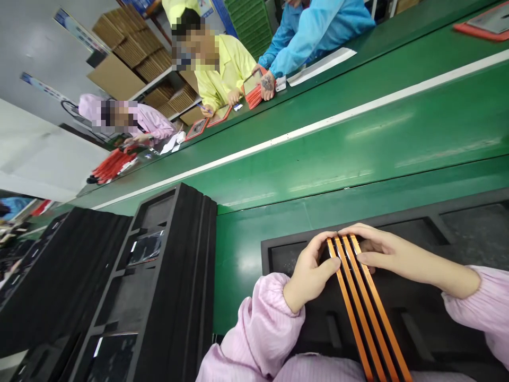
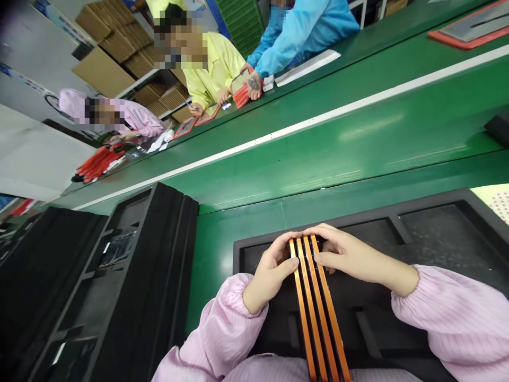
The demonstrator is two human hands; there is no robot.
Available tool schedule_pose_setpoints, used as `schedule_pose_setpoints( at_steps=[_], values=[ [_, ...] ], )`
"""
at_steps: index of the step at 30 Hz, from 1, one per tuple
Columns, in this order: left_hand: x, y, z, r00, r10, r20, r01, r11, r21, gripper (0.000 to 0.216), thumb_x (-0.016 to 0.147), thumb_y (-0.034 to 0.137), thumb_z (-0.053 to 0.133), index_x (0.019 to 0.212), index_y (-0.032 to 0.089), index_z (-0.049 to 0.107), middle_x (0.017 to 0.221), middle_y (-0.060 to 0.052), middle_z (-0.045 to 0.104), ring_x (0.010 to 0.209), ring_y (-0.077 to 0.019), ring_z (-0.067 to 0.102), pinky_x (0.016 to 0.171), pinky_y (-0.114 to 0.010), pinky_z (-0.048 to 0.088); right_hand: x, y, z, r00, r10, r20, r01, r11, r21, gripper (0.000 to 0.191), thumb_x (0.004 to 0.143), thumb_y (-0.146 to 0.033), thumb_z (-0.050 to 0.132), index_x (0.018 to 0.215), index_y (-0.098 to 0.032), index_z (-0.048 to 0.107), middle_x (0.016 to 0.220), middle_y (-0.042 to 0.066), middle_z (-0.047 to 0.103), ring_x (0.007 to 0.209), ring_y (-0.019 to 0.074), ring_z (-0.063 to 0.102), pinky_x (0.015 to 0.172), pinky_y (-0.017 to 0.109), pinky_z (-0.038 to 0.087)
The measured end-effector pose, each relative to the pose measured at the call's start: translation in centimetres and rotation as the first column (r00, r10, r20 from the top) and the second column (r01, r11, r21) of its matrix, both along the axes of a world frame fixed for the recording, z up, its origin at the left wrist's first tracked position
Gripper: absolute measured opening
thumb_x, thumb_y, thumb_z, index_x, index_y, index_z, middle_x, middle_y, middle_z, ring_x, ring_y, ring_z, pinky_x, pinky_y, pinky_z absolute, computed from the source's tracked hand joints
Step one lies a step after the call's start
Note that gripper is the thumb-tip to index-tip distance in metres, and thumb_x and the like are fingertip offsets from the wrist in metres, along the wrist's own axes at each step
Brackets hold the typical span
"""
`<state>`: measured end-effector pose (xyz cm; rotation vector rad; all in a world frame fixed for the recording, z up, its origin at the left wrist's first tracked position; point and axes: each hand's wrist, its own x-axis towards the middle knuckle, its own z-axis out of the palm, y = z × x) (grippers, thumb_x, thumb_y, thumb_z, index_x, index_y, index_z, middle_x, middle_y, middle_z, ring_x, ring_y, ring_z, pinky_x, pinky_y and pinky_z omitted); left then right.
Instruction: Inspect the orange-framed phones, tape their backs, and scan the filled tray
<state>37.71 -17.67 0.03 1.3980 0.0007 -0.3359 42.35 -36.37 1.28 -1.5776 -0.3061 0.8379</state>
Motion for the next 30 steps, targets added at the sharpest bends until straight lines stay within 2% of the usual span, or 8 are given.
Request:
schedule_pose_setpoints(
  at_steps=[4,12,15,18,24,27,30],
  values=[
    [-0.07,0.03,-0.06,1.000,0.019,-0.004,-0.019,0.999,-0.040,0.046,0.074,0.035,0.069,0.115,0.021,0.054,0.122,-0.008,0.060,0.119,-0.0255,0.052,0.106,-0.041,0.036,-0.13,0.00,-0.30,1.000,-0.011,0.025,0.012,1.000,-0.024,0.055,0.072,-0.049,0.058,0.120,-0.022,0.052,0.116,0.010,0.047,0.086,0.0217,0.060,0.070,0.037,0.056],
    [-0.18,0.23,0.05,1.000,0.007,0.005,-0.007,1.000,-0.007,0.046,0.076,0.038,0.067,0.117,0.021,0.053,0.123,-0.009,0.060,0.119,-0.0254,0.052,0.105,-0.041,0.036,-0.34,-0.28,-0.48,0.997,-0.029,0.073,0.032,0.999,-0.039,0.052,0.076,-0.051,0.055,0.119,-0.023,0.051,0.116,0.009,0.049,0.095,0.0253,0.058,0.080,0.043,0.054],
    [-0.25,0.51,-0.01,0.998,-0.054,0.045,0.053,0.998,0.018,0.058,0.074,0.043,0.069,0.123,0.021,0.049,0.130,-0.010,0.054,0.124,-0.0289,0.047,0.107,-0.044,0.033,-0.34,-0.40,-0.30,0.997,0.031,0.073,-0.029,0.999,-0.030,0.055,0.076,-0.049,0.055,0.124,-0.023,0.047,0.117,0.010,0.051,0.094,0.0251,0.059,0.083,0.045,0.053],
    [-0.28,0.81,-0.09,0.990,-0.120,0.069,0.116,0.991,0.067,0.068,0.072,0.045,0.071,0.129,0.022,0.043,0.134,-0.010,0.048,0.127,-0.0304,0.043,0.109,-0.046,0.031,-0.33,-0.50,-0.03,0.994,0.087,0.070,-0.085,0.996,-0.027,0.059,0.076,-0.044,0.058,0.130,-0.025,0.044,0.118,0.010,0.052,0.092,0.0246,0.060,0.082,0.044,0.053],
    [-0.03,0.93,0.17,0.986,-0.159,0.039,0.157,0.986,0.060,0.064,0.073,0.041,0.069,0.127,0.022,0.041,0.131,-0.009,0.048,0.125,-0.0287,0.044,0.107,-0.043,0.031,-0.39,-0.50,0.24,0.994,0.048,0.098,-0.045,0.998,-0.036,0.060,0.073,-0.042,0.062,0.130,-0.028,0.048,0.114,0.008,0.056,0.091,0.0251,0.059,0.078,0.041,0.054],
    [0.10,0.60,0.50,0.989,-0.144,0.015,0.143,0.989,0.037,0.060,0.070,0.036,0.070,0.122,0.021,0.043,0.124,-0.008,0.052,0.119,-0.0269,0.047,0.104,-0.042,0.034,-0.48,-0.29,0.01,0.994,0.007,0.111,-0.002,0.999,-0.038,0.055,0.073,-0.041,0.062,0.125,-0.026,0.051,0.108,0.007,0.059,0.087,0.0239,0.060,0.074,0.039,0.053],
    [0.20,0.04,0.87,0.998,-0.061,-0.027,0.063,0.996,0.066,0.051,0.069,0.034,0.068,0.112,0.021,0.046,0.109,-0.006,0.056,0.104,-0.0234,0.053,0.095,-0.039,0.040,-0.62,0.19,-0.41,0.991,-0.045,0.123,0.054,0.996,-0.075,0.047,0.075,-0.042,0.060,0.117,-0.024,0.054,0.096,0.006,0.061,0.080,0.0221,0.060,0.070,0.037,0.053]
  ],
)
